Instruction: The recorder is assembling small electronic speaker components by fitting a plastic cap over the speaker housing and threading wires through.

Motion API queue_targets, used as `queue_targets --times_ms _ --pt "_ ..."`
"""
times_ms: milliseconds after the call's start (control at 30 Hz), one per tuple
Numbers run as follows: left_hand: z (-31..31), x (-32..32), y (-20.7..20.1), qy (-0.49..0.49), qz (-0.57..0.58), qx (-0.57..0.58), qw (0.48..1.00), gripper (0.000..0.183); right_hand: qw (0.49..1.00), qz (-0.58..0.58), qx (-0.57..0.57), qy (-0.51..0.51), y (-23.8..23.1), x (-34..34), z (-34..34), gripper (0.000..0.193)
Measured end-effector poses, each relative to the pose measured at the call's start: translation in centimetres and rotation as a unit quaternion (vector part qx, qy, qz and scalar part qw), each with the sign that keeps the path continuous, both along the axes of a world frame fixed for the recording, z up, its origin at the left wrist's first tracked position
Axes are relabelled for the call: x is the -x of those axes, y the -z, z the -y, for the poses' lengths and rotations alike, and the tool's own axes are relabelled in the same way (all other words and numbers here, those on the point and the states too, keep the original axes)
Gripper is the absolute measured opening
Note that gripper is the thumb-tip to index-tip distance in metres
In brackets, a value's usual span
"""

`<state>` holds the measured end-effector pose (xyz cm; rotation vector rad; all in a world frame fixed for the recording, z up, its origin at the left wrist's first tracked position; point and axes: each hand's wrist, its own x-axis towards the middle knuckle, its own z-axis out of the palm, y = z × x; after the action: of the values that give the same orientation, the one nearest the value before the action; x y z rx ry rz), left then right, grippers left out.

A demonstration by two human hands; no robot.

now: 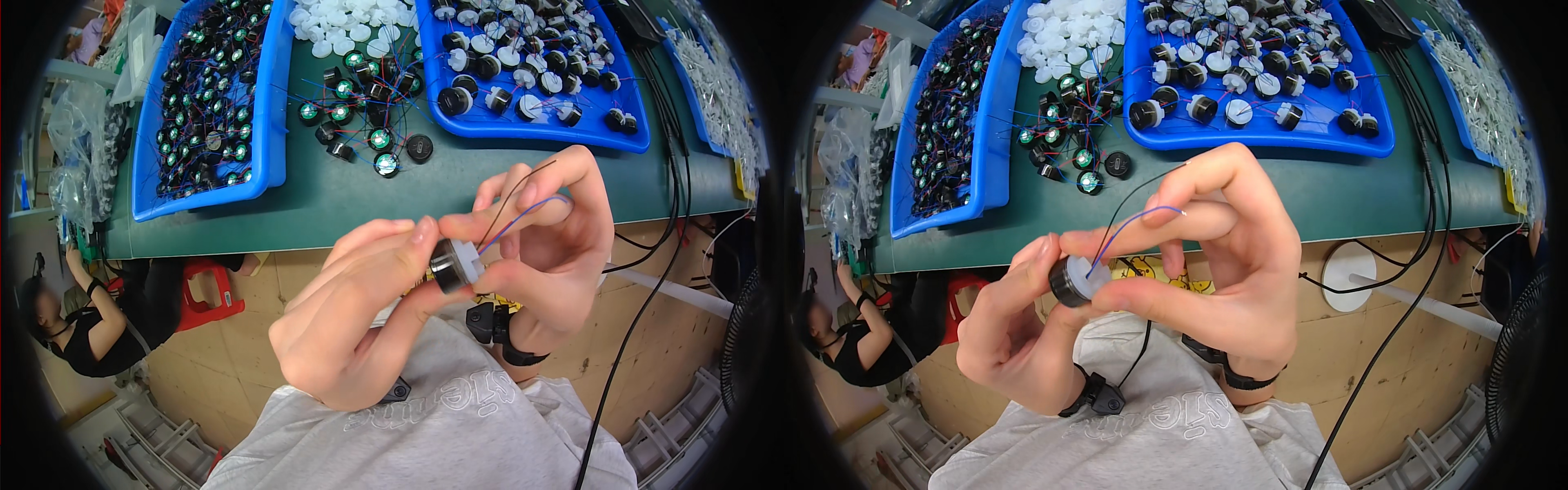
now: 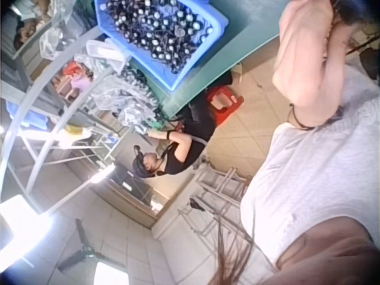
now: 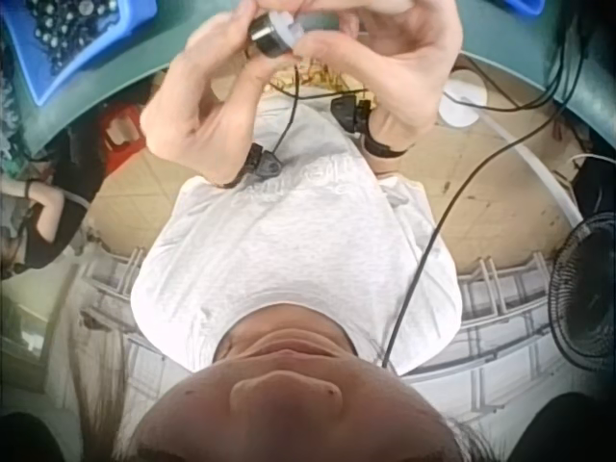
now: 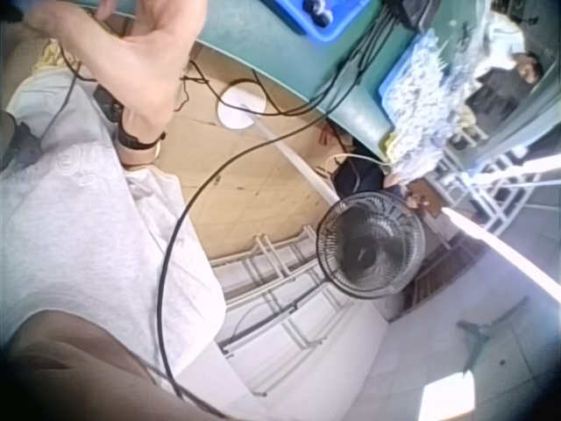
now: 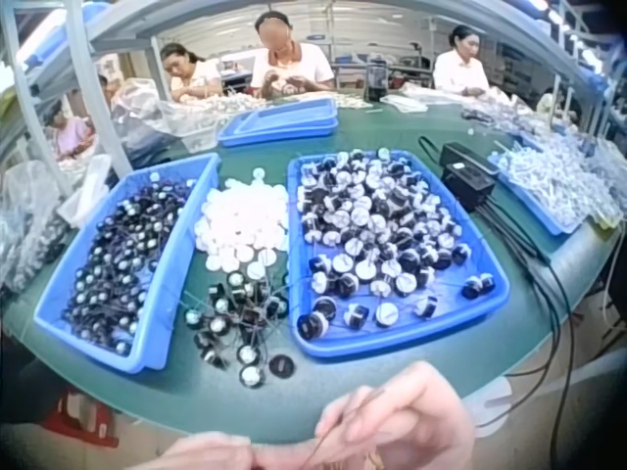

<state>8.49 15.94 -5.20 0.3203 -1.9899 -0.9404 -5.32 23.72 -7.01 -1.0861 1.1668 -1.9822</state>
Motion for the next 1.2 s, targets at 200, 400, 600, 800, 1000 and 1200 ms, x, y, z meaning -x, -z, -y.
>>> queue_targets --times_ms 200,400,600,800,1000,1200 --pt "-0.4 0.1 -0.2 0.034 0.030 -0.118 0.992 0.045 0.996 -0.016 0.068 0.058 0.0 -0.8 1.2 0.055" --pt "-0.3 -0.2 -0.6 0.144 -0.009 -0.207 0.968 0.068 0.983 -0.134 0.125 0.029 0.2 0.0 1.3 0.054" --pt "0.7 0.5 0.1 0.151 -0.024 -0.072 0.986 0.063 0.981 -0.139 0.135 -0.008 0.0 0.1 1.5 0.052" --pt "-0.1 0.2 -1.4 0.145 -0.018 -0.139 0.979 0.045 0.939 -0.196 0.249 -0.131 0.9 0.8 2.7 0.054" --pt "-0.1 -0.2 -0.9 0.155 -0.019 -0.117 0.981 0.040 0.953 -0.220 0.209 -0.024 0.4 -0.5 2.0 0.032" --pt "-0.4 0.0 -0.7 0.163 -0.037 -0.119 0.979 0.037 0.969 -0.146 0.179 0.086 -0.7 -2.9 1.7 0.004"
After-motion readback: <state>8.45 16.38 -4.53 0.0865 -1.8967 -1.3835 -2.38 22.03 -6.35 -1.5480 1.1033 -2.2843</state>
